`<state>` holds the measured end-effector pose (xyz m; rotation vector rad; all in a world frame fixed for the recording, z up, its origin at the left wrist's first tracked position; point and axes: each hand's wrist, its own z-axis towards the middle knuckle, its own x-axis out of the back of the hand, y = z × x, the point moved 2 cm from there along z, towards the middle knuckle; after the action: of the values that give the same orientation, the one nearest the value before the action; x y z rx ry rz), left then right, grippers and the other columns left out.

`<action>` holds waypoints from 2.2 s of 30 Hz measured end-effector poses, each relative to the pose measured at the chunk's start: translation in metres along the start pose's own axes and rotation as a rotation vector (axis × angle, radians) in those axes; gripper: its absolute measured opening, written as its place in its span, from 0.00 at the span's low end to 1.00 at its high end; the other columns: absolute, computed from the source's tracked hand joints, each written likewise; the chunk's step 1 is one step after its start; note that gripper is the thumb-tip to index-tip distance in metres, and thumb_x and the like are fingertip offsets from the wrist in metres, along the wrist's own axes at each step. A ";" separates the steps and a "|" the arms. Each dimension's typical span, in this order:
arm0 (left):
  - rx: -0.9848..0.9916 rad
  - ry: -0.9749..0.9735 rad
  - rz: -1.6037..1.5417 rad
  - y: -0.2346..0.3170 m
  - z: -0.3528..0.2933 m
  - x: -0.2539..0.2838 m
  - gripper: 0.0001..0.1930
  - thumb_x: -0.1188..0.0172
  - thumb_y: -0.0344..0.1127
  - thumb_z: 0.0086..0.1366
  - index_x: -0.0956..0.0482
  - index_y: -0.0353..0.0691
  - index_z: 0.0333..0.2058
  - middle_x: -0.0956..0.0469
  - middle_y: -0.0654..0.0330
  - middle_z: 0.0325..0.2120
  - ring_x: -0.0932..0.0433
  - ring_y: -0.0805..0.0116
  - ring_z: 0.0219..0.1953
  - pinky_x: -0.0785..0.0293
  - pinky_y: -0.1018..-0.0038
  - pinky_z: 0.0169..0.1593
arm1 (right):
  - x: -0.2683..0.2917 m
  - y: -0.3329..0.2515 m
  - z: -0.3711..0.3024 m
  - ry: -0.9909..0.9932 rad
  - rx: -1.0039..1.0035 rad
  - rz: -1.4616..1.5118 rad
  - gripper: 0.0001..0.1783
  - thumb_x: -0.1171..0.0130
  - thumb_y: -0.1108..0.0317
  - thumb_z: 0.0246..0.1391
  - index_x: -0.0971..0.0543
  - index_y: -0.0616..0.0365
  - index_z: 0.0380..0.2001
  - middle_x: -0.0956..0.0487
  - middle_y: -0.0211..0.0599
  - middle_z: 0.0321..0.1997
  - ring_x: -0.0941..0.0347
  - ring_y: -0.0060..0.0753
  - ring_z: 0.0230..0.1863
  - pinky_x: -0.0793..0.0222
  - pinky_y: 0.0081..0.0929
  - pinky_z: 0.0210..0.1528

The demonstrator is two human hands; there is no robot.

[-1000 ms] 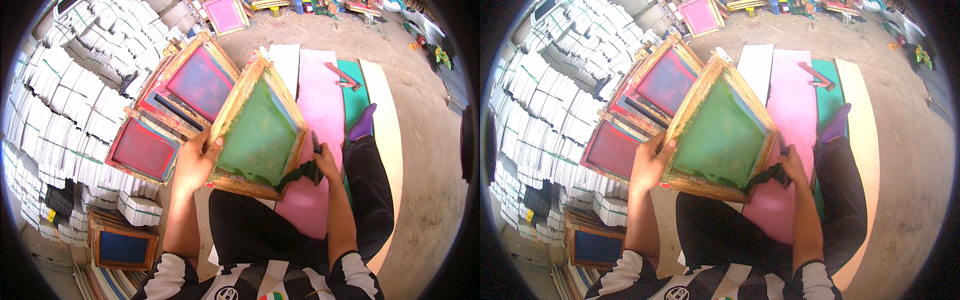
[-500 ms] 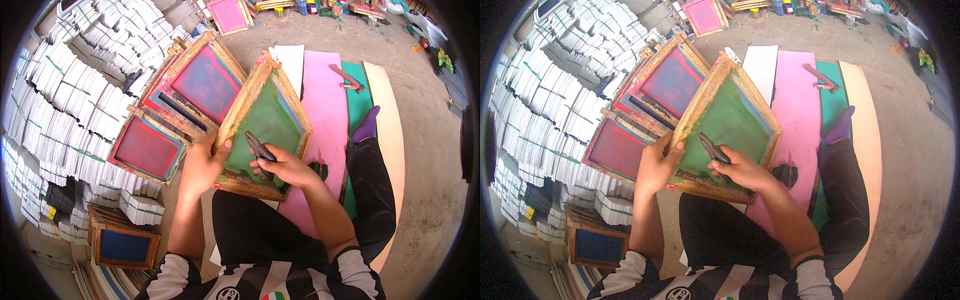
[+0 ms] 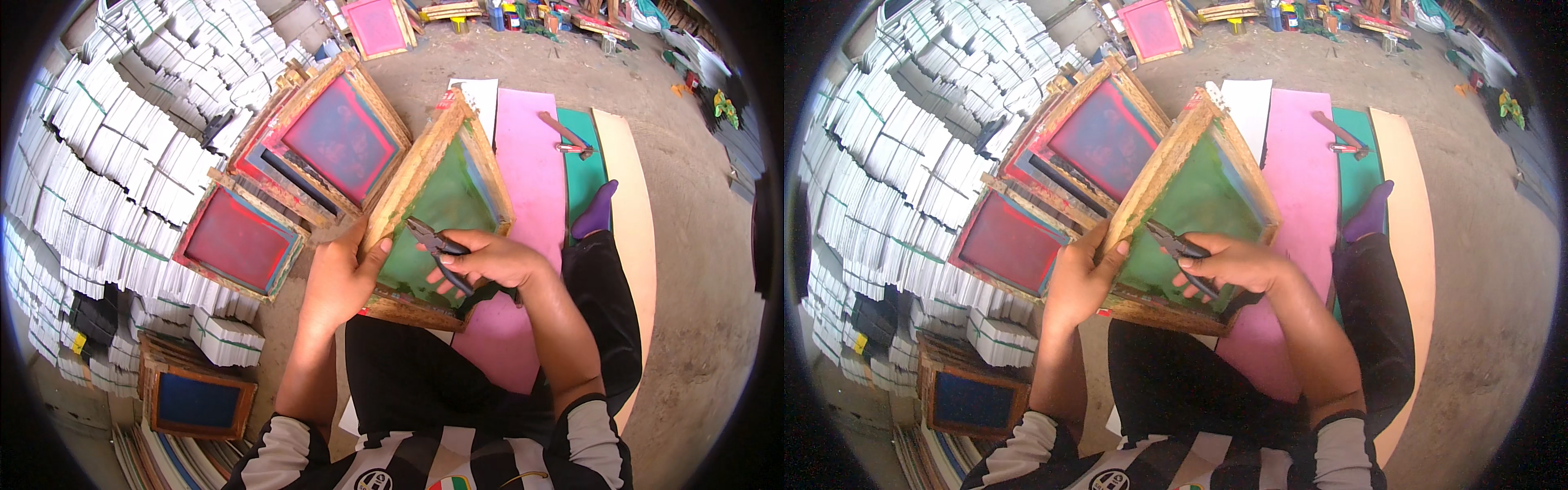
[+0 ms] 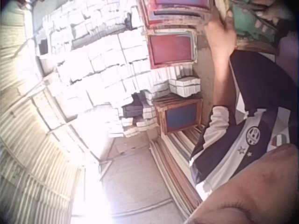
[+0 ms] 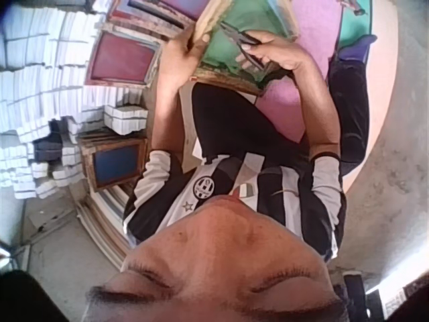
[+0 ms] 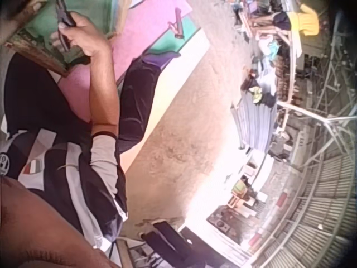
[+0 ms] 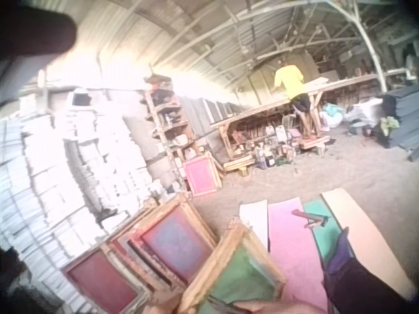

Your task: The person sits on the floor and repairs a wooden screen printing frame. They use pliers to remove staples, a screwdriver to scrape residue, and a cloth to wipe the frame and mesh. The person also gathers debris from the work surface and discards it into a black bag.

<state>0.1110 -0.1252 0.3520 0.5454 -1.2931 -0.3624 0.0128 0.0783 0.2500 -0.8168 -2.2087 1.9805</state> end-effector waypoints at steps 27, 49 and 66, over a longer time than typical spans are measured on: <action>-0.140 -0.014 -0.005 0.017 0.009 -0.010 0.15 0.35 0.37 0.65 0.23 0.32 0.43 0.25 0.40 0.20 0.20 0.40 0.29 0.28 0.56 0.31 | -0.043 0.048 0.017 0.706 0.351 -0.204 0.09 0.40 0.75 0.51 0.22 0.62 0.37 0.28 0.32 0.23 0.34 0.21 0.27 0.35 0.26 0.31; -0.505 -0.179 -0.030 0.012 0.110 -0.028 0.17 0.36 0.45 0.64 0.17 0.34 0.38 0.21 0.39 0.26 0.20 0.40 0.32 0.24 0.55 0.39 | -0.097 0.118 0.018 0.702 0.227 -0.167 0.11 0.37 0.72 0.54 0.22 0.62 0.41 0.22 0.35 0.26 0.27 0.21 0.26 0.29 0.26 0.31; -0.774 -0.306 0.058 0.014 0.151 -0.047 0.16 0.36 0.43 0.64 0.19 0.40 0.46 0.19 0.42 0.29 0.19 0.40 0.36 0.25 0.53 0.41 | 0.012 0.176 0.260 0.460 -0.249 0.388 0.15 0.41 0.60 0.66 0.27 0.58 0.48 0.19 0.45 0.35 0.20 0.39 0.30 0.23 0.40 0.29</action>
<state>-0.0478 -0.1151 0.3490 -0.2115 -1.3316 -0.8696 -0.0386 -0.1463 0.0362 -1.6489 -2.1497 1.4361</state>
